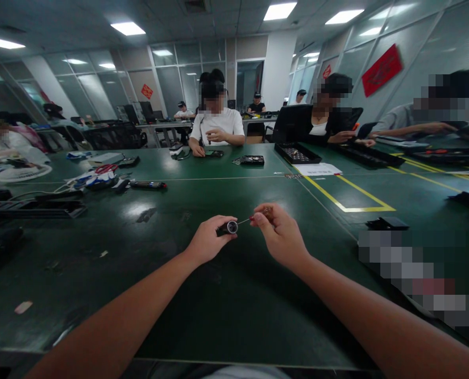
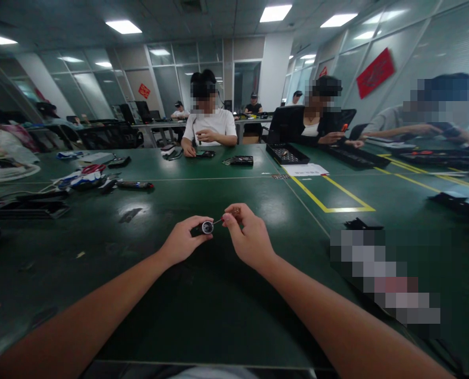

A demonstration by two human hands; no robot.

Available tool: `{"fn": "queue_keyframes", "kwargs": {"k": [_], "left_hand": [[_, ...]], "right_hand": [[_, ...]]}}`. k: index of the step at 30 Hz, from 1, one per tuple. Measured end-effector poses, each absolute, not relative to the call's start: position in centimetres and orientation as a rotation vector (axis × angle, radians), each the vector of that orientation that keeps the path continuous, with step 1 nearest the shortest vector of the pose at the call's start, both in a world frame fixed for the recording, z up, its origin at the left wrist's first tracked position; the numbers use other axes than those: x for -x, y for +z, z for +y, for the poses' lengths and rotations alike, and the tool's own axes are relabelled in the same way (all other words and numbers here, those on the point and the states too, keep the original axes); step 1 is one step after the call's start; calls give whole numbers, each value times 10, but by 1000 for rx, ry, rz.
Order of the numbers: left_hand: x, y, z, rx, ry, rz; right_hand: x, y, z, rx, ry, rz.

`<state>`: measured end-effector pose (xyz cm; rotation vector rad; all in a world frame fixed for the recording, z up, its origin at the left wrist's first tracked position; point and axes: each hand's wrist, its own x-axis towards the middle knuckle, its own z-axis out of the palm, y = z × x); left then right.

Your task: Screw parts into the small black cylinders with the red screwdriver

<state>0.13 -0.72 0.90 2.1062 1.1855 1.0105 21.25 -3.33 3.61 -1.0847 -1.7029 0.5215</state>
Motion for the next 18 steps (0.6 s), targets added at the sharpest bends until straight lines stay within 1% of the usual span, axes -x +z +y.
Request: {"fn": "queue_keyframes", "kwargs": {"k": [7,11,14,18], "left_hand": [[1,4,-3,-2110,1090,1192],[1,5,-3,-2101,1100,1184],[1,7,-4,-2098,1078,1172],[2,7,-4,-2103,1064,1177]], "right_hand": [[-212,39,-37,1100,531,-1796],[-213,35,-40,988,612,-1858],[-212,35,-41,974,551,-1813],[-209,41,-44,1093,412,-1763]]}}
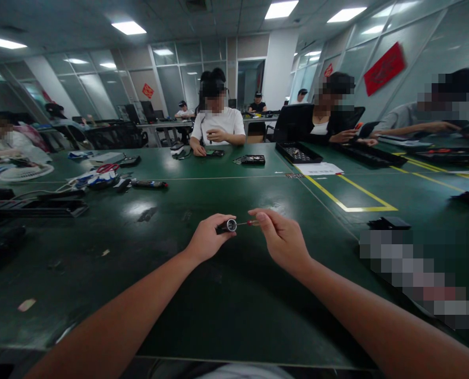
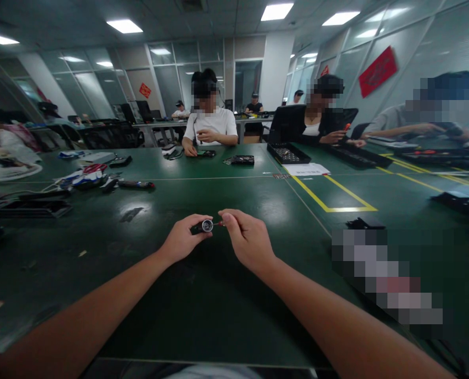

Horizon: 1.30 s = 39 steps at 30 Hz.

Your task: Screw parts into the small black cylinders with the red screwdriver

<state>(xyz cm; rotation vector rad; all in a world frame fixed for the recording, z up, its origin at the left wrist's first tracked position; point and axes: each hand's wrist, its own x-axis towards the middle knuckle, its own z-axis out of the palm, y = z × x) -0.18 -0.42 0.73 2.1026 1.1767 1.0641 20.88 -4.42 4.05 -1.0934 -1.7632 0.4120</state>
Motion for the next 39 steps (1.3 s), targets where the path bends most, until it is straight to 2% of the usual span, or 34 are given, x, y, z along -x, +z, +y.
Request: {"fn": "queue_keyframes", "kwargs": {"k": [9,39], "left_hand": [[5,4,-2,-2119,1085,1201],[5,6,-2,-2149,1085,1197]], "right_hand": [[-210,40,-41,1099,261,-1780],[-208,44,-41,1179,328,-1885]]}}
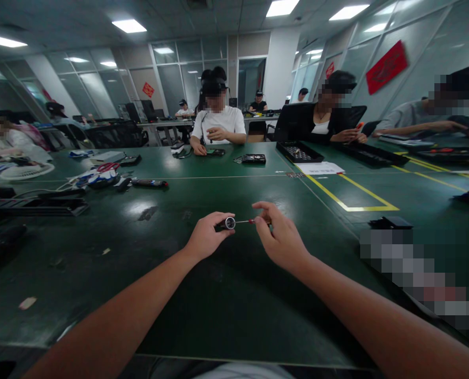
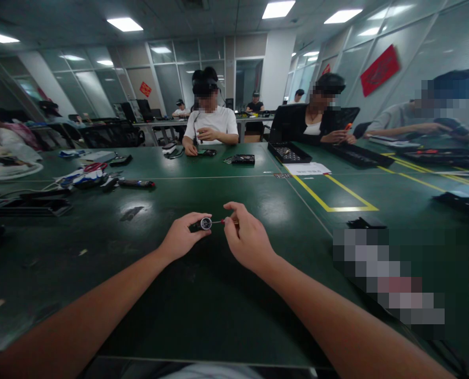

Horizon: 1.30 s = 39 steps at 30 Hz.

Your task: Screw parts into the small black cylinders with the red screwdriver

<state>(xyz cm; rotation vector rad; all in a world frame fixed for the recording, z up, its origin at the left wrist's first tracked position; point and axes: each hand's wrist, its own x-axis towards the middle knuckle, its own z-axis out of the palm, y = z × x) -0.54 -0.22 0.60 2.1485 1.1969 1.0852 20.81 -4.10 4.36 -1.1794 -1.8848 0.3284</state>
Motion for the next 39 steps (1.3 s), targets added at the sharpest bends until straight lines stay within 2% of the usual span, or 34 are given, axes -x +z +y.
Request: {"fn": "queue_keyframes", "kwargs": {"k": [20,39], "left_hand": [[6,1,2,-2184,1127,1182],[7,2,2,-2200,1111,1210]], "right_hand": [[-210,44,-41,1226,424,-1924],[-213,43,-34,1284,327,-1917]]}}
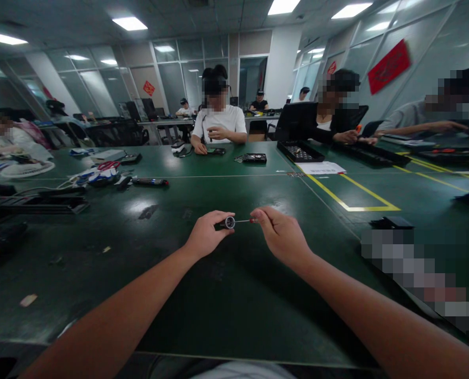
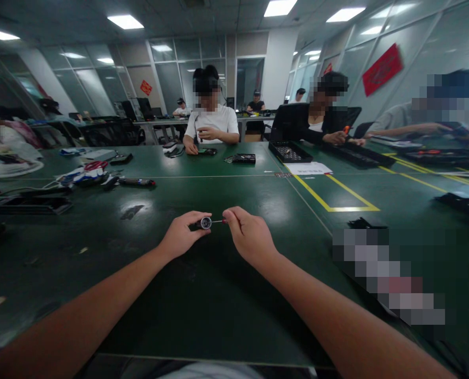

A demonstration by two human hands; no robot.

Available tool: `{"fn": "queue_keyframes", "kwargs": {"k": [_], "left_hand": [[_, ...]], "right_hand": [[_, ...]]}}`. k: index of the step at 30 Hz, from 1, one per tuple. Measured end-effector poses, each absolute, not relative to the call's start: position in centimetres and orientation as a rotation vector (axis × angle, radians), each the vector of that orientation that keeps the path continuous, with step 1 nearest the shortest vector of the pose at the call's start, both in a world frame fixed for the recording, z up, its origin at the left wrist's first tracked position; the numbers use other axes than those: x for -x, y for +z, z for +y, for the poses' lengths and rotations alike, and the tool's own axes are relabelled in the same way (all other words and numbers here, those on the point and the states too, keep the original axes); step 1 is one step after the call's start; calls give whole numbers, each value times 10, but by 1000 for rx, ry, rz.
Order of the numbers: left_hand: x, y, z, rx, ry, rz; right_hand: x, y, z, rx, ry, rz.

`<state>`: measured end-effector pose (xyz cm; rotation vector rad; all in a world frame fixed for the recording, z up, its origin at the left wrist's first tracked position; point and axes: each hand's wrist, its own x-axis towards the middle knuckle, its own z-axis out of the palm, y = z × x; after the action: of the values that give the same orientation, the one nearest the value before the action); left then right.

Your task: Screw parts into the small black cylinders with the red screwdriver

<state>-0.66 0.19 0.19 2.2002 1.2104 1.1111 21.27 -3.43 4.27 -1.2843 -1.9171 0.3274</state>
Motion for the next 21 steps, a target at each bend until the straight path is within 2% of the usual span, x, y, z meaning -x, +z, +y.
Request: {"fn": "queue_keyframes", "kwargs": {"k": [8,15,21], "left_hand": [[9,0,4,-2200,1127,1212],[8,3,2,-2214,1105,1214],[9,1,3,-2200,1103,1213]], "right_hand": [[-207,40,-40,1161,335,-1966],[-210,45,-37,1295,332,-1958],[-208,45,-40,1214,398,-1992]]}}
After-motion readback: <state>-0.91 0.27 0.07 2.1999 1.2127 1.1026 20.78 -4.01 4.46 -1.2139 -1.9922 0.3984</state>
